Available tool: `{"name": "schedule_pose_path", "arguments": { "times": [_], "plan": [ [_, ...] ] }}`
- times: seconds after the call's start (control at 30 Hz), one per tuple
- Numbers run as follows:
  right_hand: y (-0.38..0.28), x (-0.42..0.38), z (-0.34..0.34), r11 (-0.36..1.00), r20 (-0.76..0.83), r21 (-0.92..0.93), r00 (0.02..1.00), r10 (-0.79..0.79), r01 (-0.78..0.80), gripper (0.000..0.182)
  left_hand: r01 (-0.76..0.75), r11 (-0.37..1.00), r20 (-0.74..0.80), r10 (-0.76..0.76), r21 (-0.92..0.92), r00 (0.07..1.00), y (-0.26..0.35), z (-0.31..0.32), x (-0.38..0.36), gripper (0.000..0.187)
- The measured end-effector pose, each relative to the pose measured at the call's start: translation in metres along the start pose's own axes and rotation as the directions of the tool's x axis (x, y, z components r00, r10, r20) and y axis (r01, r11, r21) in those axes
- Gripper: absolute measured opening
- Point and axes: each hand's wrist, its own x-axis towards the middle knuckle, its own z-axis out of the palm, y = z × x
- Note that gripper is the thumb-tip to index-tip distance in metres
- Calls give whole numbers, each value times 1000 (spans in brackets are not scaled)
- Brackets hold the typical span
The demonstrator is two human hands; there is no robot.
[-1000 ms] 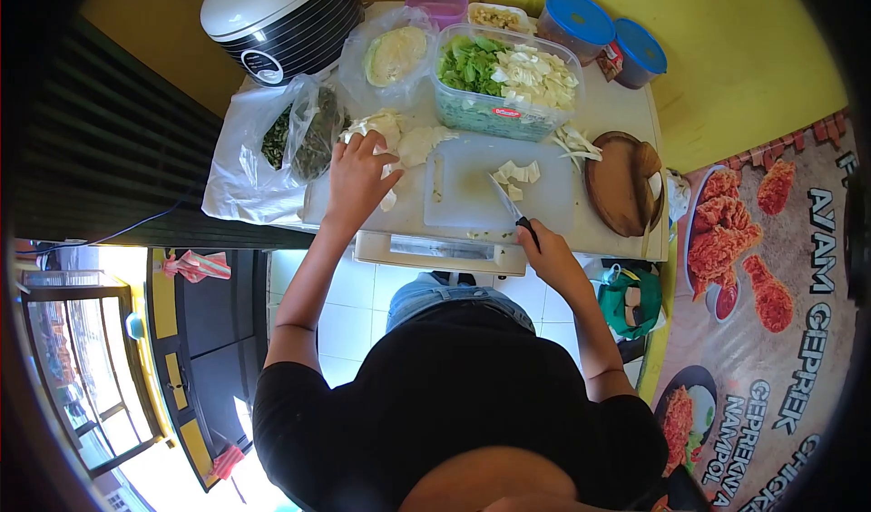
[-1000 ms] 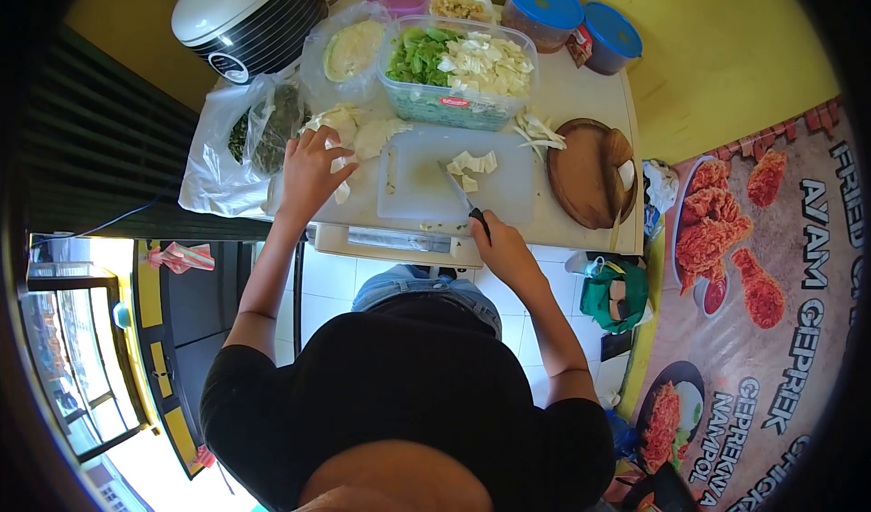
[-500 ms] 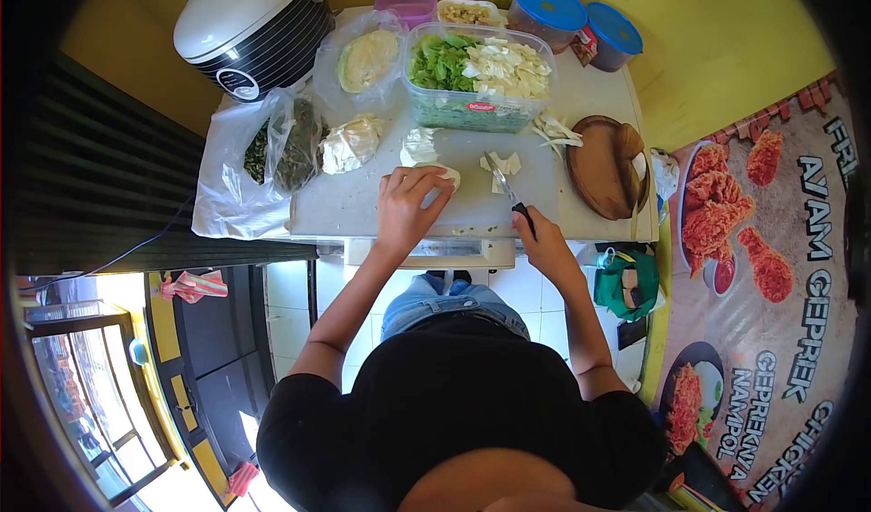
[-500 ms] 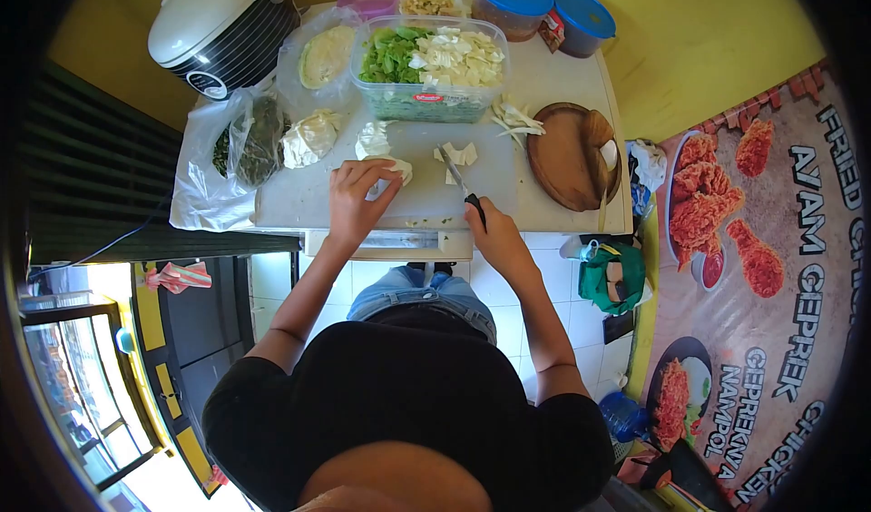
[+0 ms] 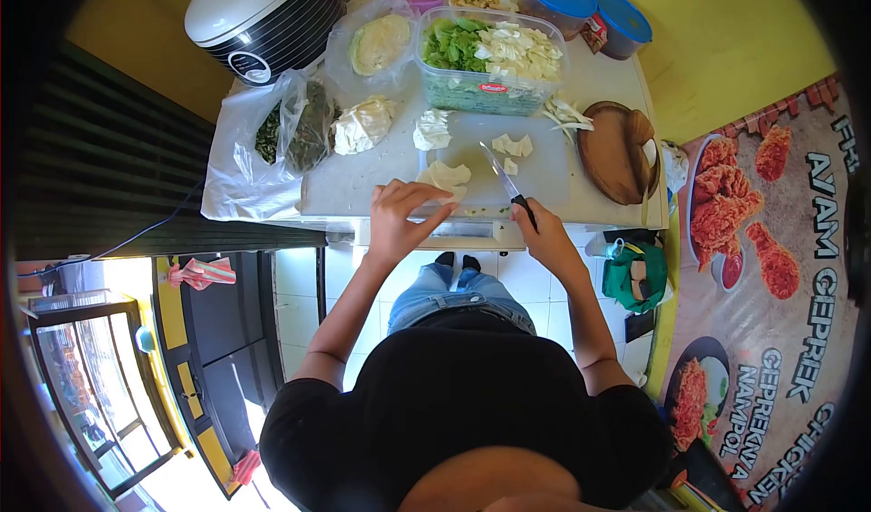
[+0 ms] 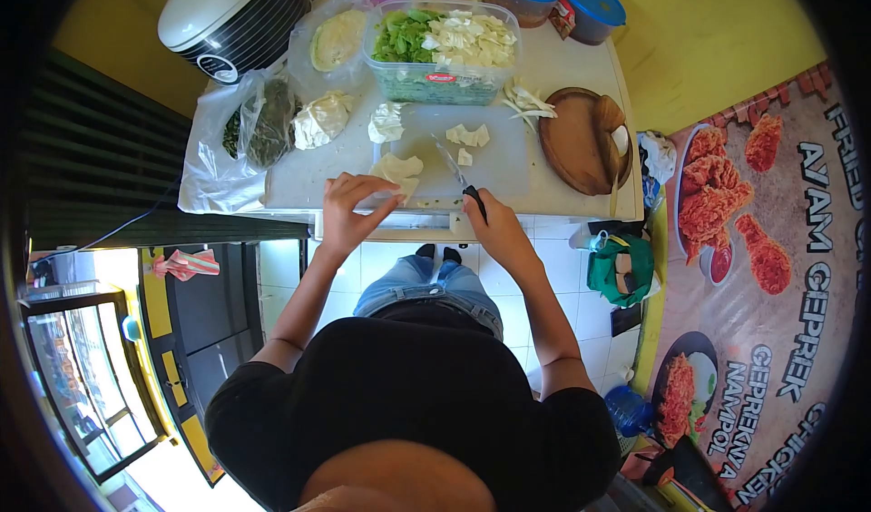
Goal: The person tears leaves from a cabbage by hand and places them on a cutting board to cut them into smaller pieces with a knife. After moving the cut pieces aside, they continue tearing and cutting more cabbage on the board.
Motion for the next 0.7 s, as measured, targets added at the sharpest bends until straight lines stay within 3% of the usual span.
{"name": "schedule_pose_path", "arguments": {
  "times": [0.13, 0.23, 0.33, 0.4, 0.53, 0.63, 0.7],
  "plan": [
    [-2, -2, 1, 1000, -3, 3, 1000, -26, 26, 33, 105, 994, -110, -109, -39, 988, -17, -1, 12, 22],
    [-3, -2, 2, 998, 34, -18, 998, 56, -55, 34, 136, 990, -39, -134, 43, 990, -27, 8, 10, 24],
    [-3, -2, 3, 999, 30, 5, 999, 40, -40, 35, 119, 993, -12, -119, -26, 993, -26, 19, 16, 24],
    [0, -2, 6, 999, 8, 51, 1000, 6, -6, 35, 134, 976, 59, -126, -172, 990, -24, 28, 22, 24],
    [0, 1, 6, 999, -20, 38, 999, -30, 30, 36, 141, 979, 175, -114, -151, 978, -15, 36, 33, 29],
    [0, 3, 5, 999, -22, 38, 1000, -3, 4, 36, 58, 994, 178, -40, -96, 983, -21, 38, 41, 35],
    [4, 5, 5, 999, -25, 38, 1000, -7, 8, 36, -13, 997, 323, 35, -70, 946, -29, 34, 47, 41]
  ]
}}
